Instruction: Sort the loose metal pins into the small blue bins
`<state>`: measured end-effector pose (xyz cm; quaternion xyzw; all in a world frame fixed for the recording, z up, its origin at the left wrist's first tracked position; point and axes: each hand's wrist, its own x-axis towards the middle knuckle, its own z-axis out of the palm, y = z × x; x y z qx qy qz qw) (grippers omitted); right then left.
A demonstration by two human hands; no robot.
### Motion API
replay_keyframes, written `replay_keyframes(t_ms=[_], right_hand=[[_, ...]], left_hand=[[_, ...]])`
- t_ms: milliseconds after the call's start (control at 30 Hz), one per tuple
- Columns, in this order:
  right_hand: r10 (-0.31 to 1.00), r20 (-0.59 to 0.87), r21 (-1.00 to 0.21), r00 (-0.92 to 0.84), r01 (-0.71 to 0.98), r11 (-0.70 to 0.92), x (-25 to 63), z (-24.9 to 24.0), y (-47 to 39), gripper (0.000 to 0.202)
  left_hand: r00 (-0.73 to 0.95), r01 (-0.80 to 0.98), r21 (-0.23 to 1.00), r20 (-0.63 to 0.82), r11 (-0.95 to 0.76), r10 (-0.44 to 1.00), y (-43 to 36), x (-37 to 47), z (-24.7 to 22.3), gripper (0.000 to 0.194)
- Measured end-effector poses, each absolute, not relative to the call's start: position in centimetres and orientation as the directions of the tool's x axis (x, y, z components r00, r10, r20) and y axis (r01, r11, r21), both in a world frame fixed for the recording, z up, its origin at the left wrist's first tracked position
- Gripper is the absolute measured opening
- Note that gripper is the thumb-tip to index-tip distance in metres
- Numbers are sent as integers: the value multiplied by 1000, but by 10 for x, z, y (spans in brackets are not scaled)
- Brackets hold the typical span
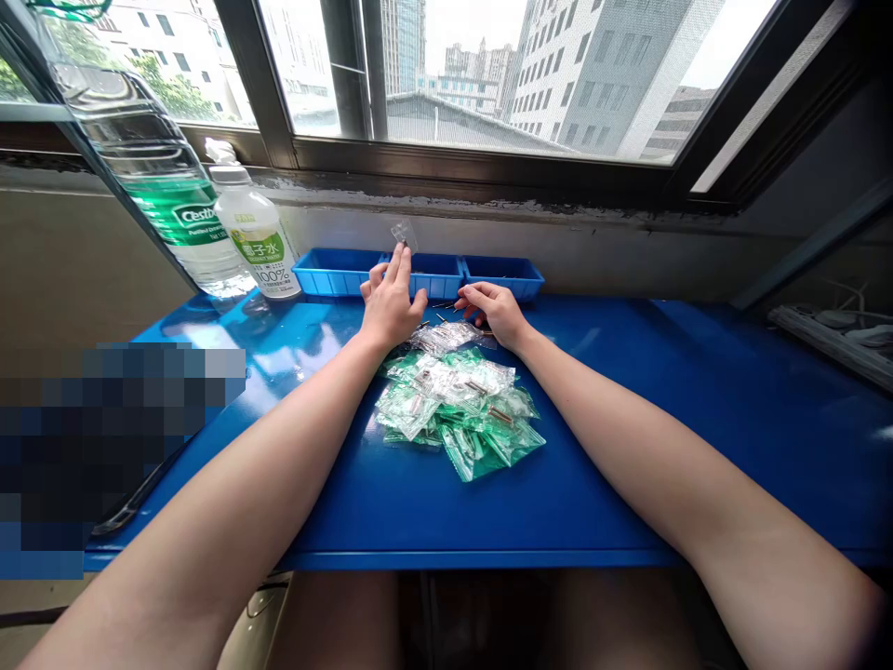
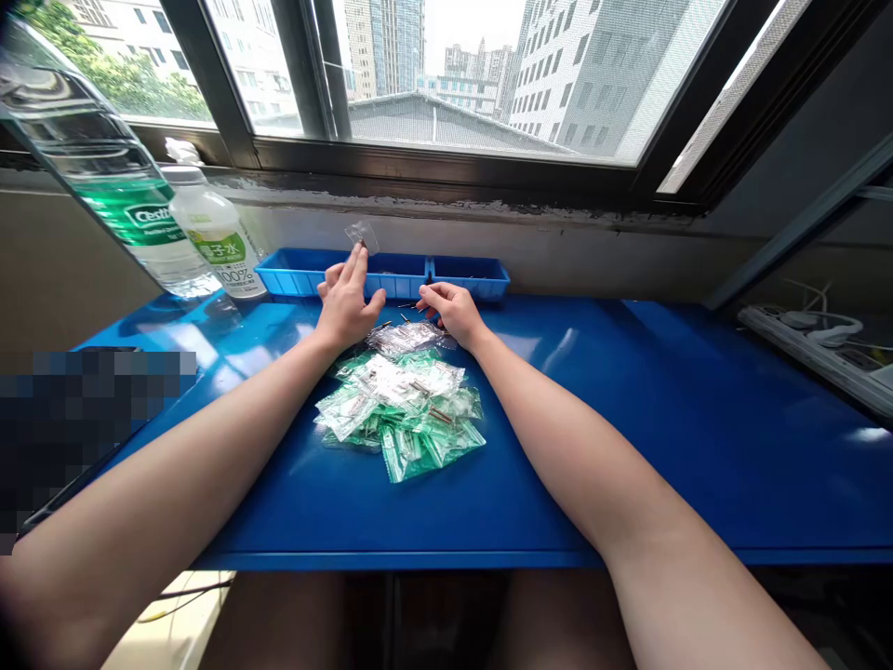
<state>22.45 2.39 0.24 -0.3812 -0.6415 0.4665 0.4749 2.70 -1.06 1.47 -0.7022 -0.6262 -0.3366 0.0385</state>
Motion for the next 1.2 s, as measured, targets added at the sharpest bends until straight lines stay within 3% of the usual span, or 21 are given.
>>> replay_keyframes(t_ms=[133, 633, 833, 1000, 1100, 1200], right_hand=[[917, 256, -948, -306, 106, 300, 224, 4, 21, 49], [858, 329, -869, -393, 230, 439, 222, 3, 17, 44], [836, 340, -838, -430, 265, 477, 222, 1, 17, 38], [783, 425, -727, -454, 345, 594, 223, 5, 10, 32], [713, 511, -598, -480, 397, 696, 222, 5, 8, 25], [662, 509, -465, -550, 472, 749, 220, 1, 9, 21]], left_hand=[[29, 920, 352, 374, -171, 927, -6, 25, 8, 74], [17, 909, 380, 373, -170, 927, -9, 27, 8, 92], [74, 915, 352, 339, -200, 938, -8, 26, 7, 82], [77, 916, 346, 343, -202, 936, -6, 25, 5, 78], [69, 908, 365, 357, -207, 931, -6, 25, 4, 81], [68, 912, 357, 348, -199, 935, -7, 25, 5, 81]])
